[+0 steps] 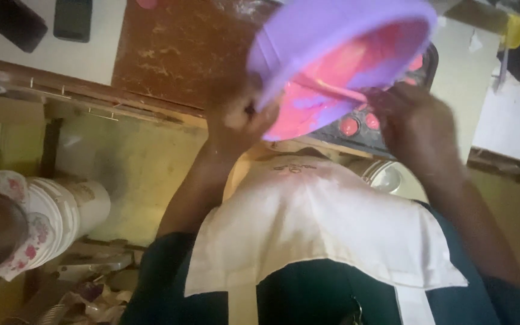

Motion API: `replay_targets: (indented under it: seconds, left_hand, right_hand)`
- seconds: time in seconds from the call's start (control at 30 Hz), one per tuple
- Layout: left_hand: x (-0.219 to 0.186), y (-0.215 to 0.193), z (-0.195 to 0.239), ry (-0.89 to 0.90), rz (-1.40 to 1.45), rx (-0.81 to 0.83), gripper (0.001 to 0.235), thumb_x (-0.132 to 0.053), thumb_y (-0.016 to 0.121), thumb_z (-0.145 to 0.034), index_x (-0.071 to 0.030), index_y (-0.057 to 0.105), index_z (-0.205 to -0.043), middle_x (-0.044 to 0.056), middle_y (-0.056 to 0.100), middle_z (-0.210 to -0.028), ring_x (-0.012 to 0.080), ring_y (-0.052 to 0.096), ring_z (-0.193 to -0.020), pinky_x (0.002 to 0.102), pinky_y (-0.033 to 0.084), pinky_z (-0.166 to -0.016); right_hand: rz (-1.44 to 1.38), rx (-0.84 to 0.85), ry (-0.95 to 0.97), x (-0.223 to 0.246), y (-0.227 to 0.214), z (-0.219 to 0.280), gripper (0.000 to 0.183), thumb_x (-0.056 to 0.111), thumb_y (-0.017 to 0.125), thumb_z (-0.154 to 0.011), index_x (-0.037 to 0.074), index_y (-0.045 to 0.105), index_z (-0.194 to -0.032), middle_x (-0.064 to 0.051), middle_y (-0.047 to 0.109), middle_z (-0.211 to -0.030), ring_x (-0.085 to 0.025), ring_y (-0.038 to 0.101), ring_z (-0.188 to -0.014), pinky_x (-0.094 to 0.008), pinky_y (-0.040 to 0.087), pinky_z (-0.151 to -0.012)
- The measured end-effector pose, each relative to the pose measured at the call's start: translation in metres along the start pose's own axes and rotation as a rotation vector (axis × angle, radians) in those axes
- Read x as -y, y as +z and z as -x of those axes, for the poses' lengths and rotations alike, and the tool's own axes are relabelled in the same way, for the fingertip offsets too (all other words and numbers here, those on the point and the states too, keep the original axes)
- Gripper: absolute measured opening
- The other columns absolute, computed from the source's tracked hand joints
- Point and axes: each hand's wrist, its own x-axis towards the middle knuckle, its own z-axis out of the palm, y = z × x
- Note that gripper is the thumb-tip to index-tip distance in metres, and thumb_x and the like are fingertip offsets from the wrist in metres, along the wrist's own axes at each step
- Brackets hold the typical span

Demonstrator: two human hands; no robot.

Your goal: The person uses a pink spatula to scoop pink batter from a purple bowl and fills the cups of a muffin tray. The camera angle is high and overhead, often obscuring the hands and the tray as the person works.

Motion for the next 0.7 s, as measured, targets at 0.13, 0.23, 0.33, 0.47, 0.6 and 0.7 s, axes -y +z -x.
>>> replay_targets:
  seconds: [0.13, 0.23, 0.33, 0.47, 0.6, 0.7]
  left_hand:
    - [0.008, 0.013, -0.025, -0.546, 0.053, -0.32, 0.033, -0.033, 0.068, -0.102, -0.022, 0.047, -0.08, -0.008, 0.044, -0.071, 0.0109, 0.041, -0.065, 0.03, 0.038, -0.062]
    - [0.011, 0.009, -0.041, -0.737, 0.091, -0.483, 0.028, -0.038, 0.065, -0.101, -0.022, 0.048, -0.086, -0.011, 0.045, -0.072, 0.0048, 0.046, -0.062, 0.019, 0.044, -0.05]
    - [0.016, 0.011, -0.05, -0.705, 0.087, -0.58, 0.03, -0.036, 0.067, -0.1, -0.02, 0.046, -0.085, -0.011, 0.043, -0.068, 0.004, 0.044, -0.06, 0.018, 0.041, -0.05]
    - [0.05, 0.019, -0.03, -0.435, -0.08, -0.692, 0.047, -0.029, 0.071, -0.102, -0.022, 0.034, -0.074, -0.011, 0.033, -0.067, 0.0081, 0.028, -0.062, 0.025, 0.026, -0.062]
    - [0.043, 0.011, -0.019, -0.369, -0.101, -0.58, 0.051, -0.023, 0.075, -0.102, -0.015, 0.036, -0.071, -0.004, 0.034, -0.067, 0.0138, 0.032, -0.066, 0.032, 0.029, -0.066]
    - [0.042, 0.013, -0.01, -0.322, 0.02, -0.274, 0.026, -0.023, 0.066, -0.103, -0.02, 0.051, -0.082, -0.009, 0.05, -0.067, 0.0072, 0.045, -0.057, 0.028, 0.042, -0.049]
  right_hand:
    - [-0.248, 0.116, 0.096, 0.031, -0.01, 0.001, 0.043, 0.0, 0.077, -0.109, 0.012, 0.077, -0.151, -0.013, 0.066, -0.102, -0.034, 0.064, -0.084, -0.048, 0.051, -0.056]
    - [-0.387, 0.199, 0.102, 0.051, -0.012, 0.011, 0.047, -0.007, 0.071, -0.105, 0.007, 0.073, -0.15, -0.016, 0.065, -0.114, -0.04, 0.065, -0.097, -0.053, 0.052, -0.058]
    - [-0.432, 0.304, 0.091, 0.049, -0.038, 0.008, 0.046, -0.002, 0.071, -0.103, 0.011, 0.076, -0.147, -0.014, 0.071, -0.122, -0.04, 0.07, -0.104, -0.055, 0.057, -0.064]
    - [-0.444, 0.348, 0.096, 0.018, -0.062, 0.024, 0.053, -0.001, 0.073, -0.098, 0.014, 0.074, -0.149, -0.015, 0.075, -0.128, -0.036, 0.074, -0.115, -0.051, 0.066, -0.075]
    - [-0.532, 0.286, 0.209, 0.009, -0.054, 0.021, 0.053, -0.017, 0.051, -0.1, -0.001, 0.071, -0.146, -0.019, 0.071, -0.106, -0.039, 0.065, -0.097, -0.051, 0.054, -0.075]
    - [-0.284, 0.183, 0.191, 0.007, -0.028, 0.02, 0.039, -0.004, 0.07, -0.112, 0.009, 0.075, -0.149, -0.015, 0.071, -0.117, -0.041, 0.067, -0.102, -0.052, 0.054, -0.077]
